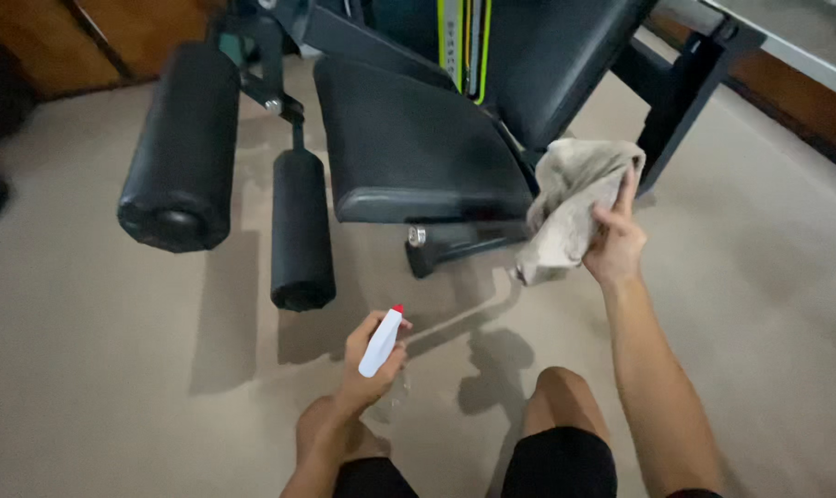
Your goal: The person cleans gym equipment by spraying it and then wiping the seat, handles, and cylindrical pads with a cloth.
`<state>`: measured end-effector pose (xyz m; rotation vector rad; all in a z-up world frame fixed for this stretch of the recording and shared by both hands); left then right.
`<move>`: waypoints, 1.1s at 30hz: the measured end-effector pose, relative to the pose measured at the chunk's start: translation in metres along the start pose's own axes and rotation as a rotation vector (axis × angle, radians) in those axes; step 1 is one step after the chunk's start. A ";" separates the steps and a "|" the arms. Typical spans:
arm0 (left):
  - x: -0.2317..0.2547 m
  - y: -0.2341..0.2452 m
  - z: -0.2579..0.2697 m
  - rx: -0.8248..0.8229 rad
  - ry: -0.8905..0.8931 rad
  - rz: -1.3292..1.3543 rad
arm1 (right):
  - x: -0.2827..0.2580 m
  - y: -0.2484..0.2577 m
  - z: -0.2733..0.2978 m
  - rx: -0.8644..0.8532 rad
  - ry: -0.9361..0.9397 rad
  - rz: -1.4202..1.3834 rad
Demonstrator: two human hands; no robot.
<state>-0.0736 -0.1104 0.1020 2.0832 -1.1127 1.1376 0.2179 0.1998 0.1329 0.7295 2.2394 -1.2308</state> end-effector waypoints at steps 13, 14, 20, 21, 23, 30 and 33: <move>-0.026 -0.055 -0.018 0.179 0.162 -0.018 | 0.207 -0.107 0.058 -0.893 0.256 1.546; -0.026 -0.051 -0.023 0.207 0.166 -0.065 | 0.206 -0.130 0.058 -0.948 0.399 1.617; -0.072 -0.039 -0.029 0.244 0.140 -0.147 | 0.222 -0.163 0.047 -0.820 0.538 1.553; -0.076 -0.040 -0.025 0.253 0.156 -0.143 | 0.202 -0.175 0.044 -0.837 0.526 1.554; -0.076 -0.038 -0.027 0.238 0.140 -0.167 | 0.166 -0.199 0.025 -0.850 0.256 1.444; -0.069 -0.049 -0.020 0.189 0.248 -0.079 | 0.163 -0.126 0.004 -0.582 0.060 0.930; -0.070 -0.046 -0.016 0.204 0.227 -0.066 | 0.165 -0.138 0.020 -0.593 0.115 1.171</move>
Point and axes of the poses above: each hand's wrist, its own z-axis away from the middle knuckle, its own y-axis out of the back of the hand, x = y × z, the point moved 8 cm from there along -z, towards the middle knuckle, and after that the axes turned 7 degrees about x, right-handed, at the moved point
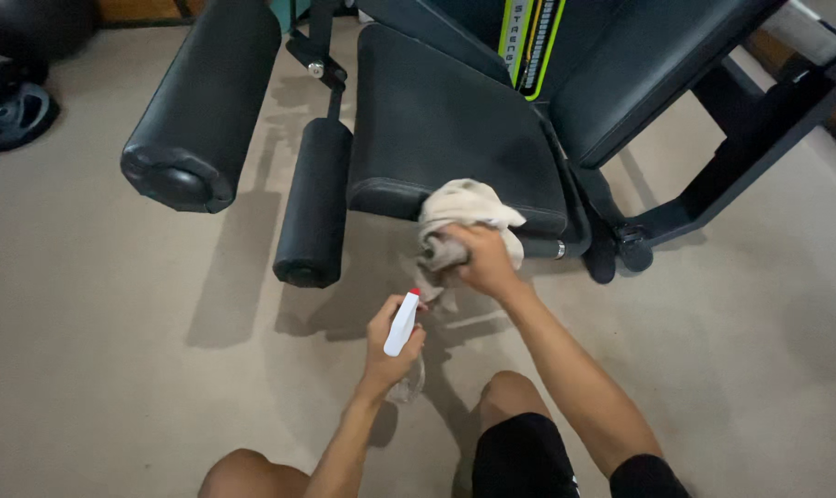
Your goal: The person cleans gym equipment by spraying it and then wiping the seat, handles, and cylindrical pads with a cloth.
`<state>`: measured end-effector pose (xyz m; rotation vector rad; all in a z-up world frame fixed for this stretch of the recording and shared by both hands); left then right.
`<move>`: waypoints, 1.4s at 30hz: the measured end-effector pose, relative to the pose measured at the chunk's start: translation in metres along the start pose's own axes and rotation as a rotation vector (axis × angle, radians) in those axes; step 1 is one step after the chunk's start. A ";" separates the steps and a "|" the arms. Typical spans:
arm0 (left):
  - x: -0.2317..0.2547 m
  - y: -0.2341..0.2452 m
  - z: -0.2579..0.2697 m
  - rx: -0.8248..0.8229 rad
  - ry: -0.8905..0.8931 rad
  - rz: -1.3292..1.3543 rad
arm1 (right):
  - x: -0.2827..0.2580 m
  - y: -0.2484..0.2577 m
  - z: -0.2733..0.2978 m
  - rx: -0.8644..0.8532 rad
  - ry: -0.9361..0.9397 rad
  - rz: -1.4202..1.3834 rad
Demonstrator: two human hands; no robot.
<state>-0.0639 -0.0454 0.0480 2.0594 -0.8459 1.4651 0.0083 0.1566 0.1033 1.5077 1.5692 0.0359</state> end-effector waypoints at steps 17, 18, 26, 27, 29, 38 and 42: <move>-0.022 0.000 -0.003 0.078 -0.068 -0.047 | -0.052 -0.010 -0.016 -0.299 -0.229 0.256; -0.017 -0.002 -0.004 0.084 -0.070 -0.046 | -0.052 -0.015 -0.017 -0.301 -0.223 0.257; -0.017 0.009 0.004 0.078 0.040 -0.059 | -0.023 -0.017 -0.019 -0.216 -0.237 0.185; -0.026 0.012 0.005 0.089 0.045 -0.056 | -0.018 -0.017 -0.016 -0.227 -0.230 0.186; -0.040 0.016 0.009 0.083 0.015 -0.088 | -0.007 -0.017 -0.012 -0.216 -0.234 0.167; -0.031 0.015 0.010 0.074 -0.012 -0.067 | 0.034 -0.007 0.001 -0.095 -0.278 0.105; -0.029 0.025 0.009 0.061 0.042 -0.048 | 0.056 -0.004 0.009 -0.058 -0.297 0.098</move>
Point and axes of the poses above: each hand's wrist, its own z-axis away from the middle knuckle, its own y-axis out of the back of the hand, x = y × z, the point moved 8 cm from there along -z, towards the middle knuckle, and after that the axes turned 7 degrees about x, right-handed, at the moved point
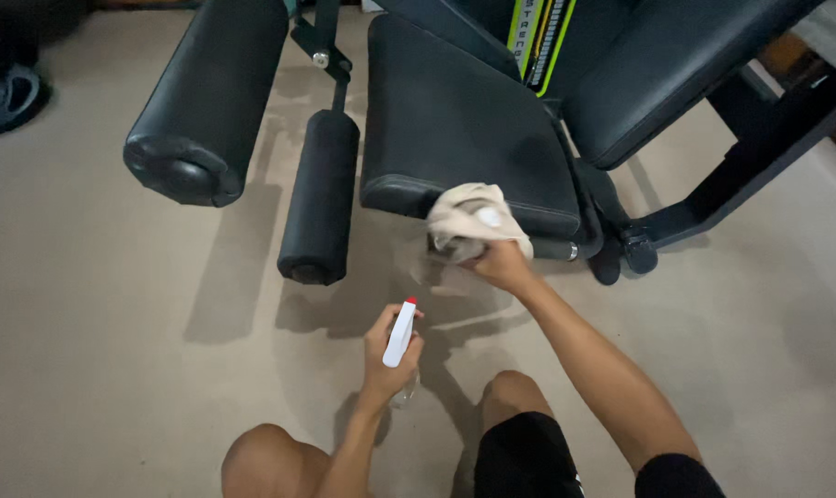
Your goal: The person cleans gym equipment by spraying it and then wiping the seat, handles, and cylindrical pads with a cloth.
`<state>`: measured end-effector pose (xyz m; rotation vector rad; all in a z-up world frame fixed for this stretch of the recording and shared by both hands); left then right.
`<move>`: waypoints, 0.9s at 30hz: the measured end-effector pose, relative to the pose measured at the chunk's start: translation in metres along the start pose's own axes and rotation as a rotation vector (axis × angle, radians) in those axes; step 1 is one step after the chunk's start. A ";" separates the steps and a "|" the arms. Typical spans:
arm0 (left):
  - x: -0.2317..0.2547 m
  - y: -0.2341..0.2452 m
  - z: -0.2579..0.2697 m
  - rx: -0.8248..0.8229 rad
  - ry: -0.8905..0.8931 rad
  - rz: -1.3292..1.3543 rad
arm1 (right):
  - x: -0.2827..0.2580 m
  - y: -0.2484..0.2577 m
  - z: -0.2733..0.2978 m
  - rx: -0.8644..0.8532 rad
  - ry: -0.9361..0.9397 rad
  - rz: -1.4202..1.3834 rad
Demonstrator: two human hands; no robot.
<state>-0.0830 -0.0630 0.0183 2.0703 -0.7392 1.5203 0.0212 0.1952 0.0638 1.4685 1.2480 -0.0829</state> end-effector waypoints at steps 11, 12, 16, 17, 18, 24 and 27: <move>-0.019 0.010 0.004 -0.002 -0.030 -0.006 | -0.071 -0.022 0.013 -0.157 0.054 0.511; -0.009 0.007 0.008 -0.015 -0.025 -0.006 | -0.061 -0.023 0.017 -0.157 0.040 0.511; 0.005 -0.011 0.001 -0.048 -0.065 -0.039 | -0.021 -0.011 0.019 -0.139 0.036 0.448; -0.001 -0.015 0.000 -0.056 -0.079 -0.033 | -0.010 -0.008 0.020 -0.143 0.041 0.422; -0.005 -0.017 -0.002 -0.071 -0.083 -0.037 | 0.004 -0.002 0.020 -0.133 0.029 0.418; 0.016 -0.011 0.008 -0.118 0.052 -0.026 | 0.078 0.016 0.028 -0.158 0.046 0.301; 0.012 0.002 0.009 -0.069 0.064 -0.105 | 0.103 0.016 0.025 -0.164 0.073 0.242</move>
Point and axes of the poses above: each hand's wrist, its own z-axis away from the middle knuckle, its own y-axis out of the back of the hand, x = y × z, the point moved 8 cm from there along -z, towards the middle knuckle, and after that the axes turned 7 degrees about x, right-handed, at the moved point
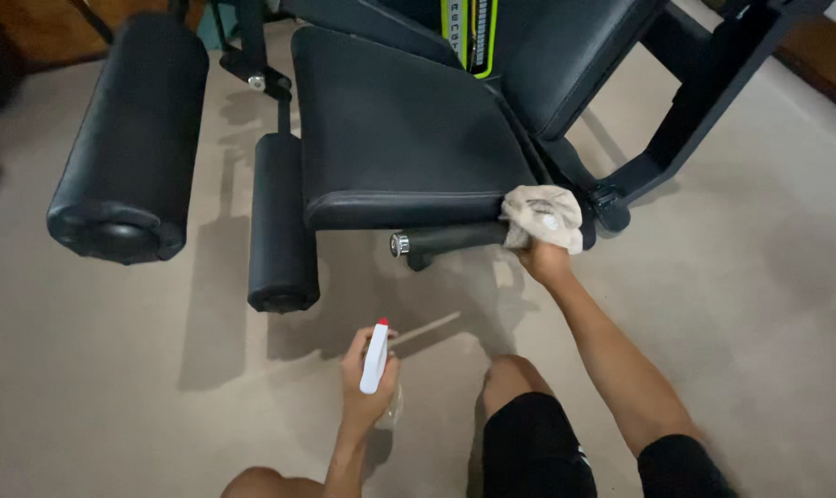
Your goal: The person cleans gym equipment by spraying it and then wiping the seat, handles, and cylindrical pads with a cloth.
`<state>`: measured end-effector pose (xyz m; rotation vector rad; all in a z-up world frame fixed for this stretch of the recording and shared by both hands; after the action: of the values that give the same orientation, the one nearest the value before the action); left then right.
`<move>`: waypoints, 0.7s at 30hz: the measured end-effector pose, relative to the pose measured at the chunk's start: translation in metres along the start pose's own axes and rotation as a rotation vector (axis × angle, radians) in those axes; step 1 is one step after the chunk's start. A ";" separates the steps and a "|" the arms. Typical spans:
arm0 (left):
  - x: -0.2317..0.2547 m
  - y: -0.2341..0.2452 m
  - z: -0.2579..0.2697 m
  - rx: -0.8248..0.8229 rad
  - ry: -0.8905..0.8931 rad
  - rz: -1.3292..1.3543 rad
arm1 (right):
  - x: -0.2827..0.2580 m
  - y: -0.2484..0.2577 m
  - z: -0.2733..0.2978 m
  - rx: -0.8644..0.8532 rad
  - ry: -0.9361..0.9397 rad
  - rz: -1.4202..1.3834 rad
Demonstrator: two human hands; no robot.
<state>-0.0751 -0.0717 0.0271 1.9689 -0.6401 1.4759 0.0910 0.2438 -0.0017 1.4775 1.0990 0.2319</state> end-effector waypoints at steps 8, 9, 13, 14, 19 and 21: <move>-0.006 0.004 0.002 0.045 0.122 -0.065 | 0.002 -0.049 -0.017 0.005 0.087 -0.140; -0.007 0.003 0.002 0.034 0.118 -0.069 | 0.002 -0.058 -0.018 0.012 0.078 -0.142; -0.010 -0.014 0.000 -0.040 -0.001 -0.132 | -0.002 -0.094 -0.017 0.008 0.093 -0.205; -0.015 -0.017 -0.003 -0.054 -0.001 -0.186 | -0.006 -0.105 -0.018 0.005 0.101 -0.229; -0.004 -0.027 -0.001 -0.002 0.048 -0.131 | -0.068 -0.038 -0.011 0.156 0.259 -0.185; -0.004 -0.031 -0.002 -0.005 0.083 -0.146 | -0.028 -0.051 -0.010 0.262 0.365 -0.101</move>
<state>-0.0565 -0.0485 0.0184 1.8976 -0.4537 1.4560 0.0446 0.2216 -0.0311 1.6451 1.5409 0.3038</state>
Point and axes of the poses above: each hand's wrist, its own z-axis away from the middle knuckle, its own y-axis out of the back of the hand, x = y × z, the point moved 8 cm from there along -z, towards the middle knuckle, and after that the axes turned 7 degrees about x, right-handed, at the moved point
